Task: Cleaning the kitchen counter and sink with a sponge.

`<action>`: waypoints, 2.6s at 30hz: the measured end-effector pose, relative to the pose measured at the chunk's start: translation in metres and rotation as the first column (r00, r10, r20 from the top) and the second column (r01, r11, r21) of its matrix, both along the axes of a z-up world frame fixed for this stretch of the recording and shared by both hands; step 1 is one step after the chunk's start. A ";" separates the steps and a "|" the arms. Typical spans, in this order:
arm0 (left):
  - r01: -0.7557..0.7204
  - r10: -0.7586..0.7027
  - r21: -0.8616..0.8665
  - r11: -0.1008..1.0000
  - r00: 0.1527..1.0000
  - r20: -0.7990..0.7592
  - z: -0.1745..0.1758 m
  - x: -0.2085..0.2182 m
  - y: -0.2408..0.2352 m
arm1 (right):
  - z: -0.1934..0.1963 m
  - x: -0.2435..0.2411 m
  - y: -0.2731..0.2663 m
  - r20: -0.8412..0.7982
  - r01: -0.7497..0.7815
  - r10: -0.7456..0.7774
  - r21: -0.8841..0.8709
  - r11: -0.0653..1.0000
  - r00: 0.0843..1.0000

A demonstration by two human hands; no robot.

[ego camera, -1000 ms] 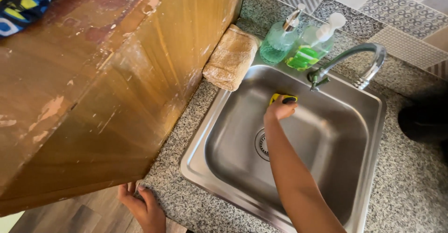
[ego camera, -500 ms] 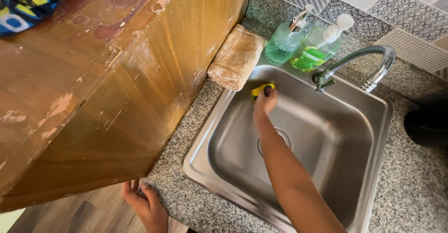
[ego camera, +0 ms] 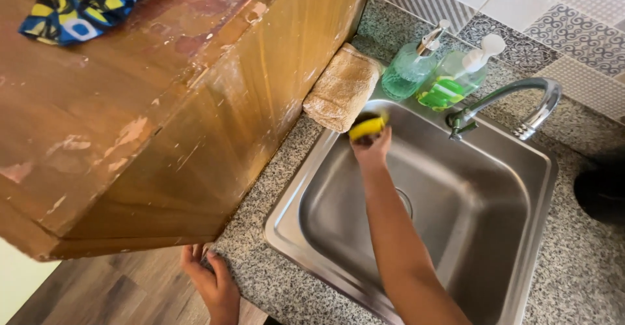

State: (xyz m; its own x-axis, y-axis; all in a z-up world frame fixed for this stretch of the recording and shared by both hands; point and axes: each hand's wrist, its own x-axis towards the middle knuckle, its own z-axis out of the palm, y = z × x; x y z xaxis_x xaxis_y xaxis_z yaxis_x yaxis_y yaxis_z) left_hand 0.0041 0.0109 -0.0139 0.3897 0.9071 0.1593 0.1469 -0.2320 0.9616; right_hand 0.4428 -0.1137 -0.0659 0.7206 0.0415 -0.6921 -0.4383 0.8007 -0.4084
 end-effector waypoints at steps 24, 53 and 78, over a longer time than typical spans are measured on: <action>-0.027 0.027 0.002 1.000 0.998 -0.050 -0.002 -0.004 0.005 | 0.043 0.048 -0.125 -0.618 0.533 -0.162 0.483 0.695 0.770; -0.028 0.027 0.042 0.999 0.999 0.022 -0.013 -0.004 0.004 | -0.083 0.020 -0.212 0.256 0.439 -0.397 -0.754 0.489 0.881; -0.045 0.038 0.052 0.998 0.991 0.130 0.014 -0.006 0.004 | -0.108 -0.110 -0.040 0.055 0.147 0.995 -0.988 0.042 0.088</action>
State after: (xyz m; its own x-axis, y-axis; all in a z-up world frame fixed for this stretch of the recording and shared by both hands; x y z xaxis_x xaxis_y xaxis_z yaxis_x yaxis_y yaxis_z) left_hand -0.0015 0.0147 -0.0001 0.3245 0.9106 0.2559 0.0330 -0.2813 0.9591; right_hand 0.3333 -0.1542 -0.1740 0.7513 0.6528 0.0970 0.4813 -0.4415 -0.7573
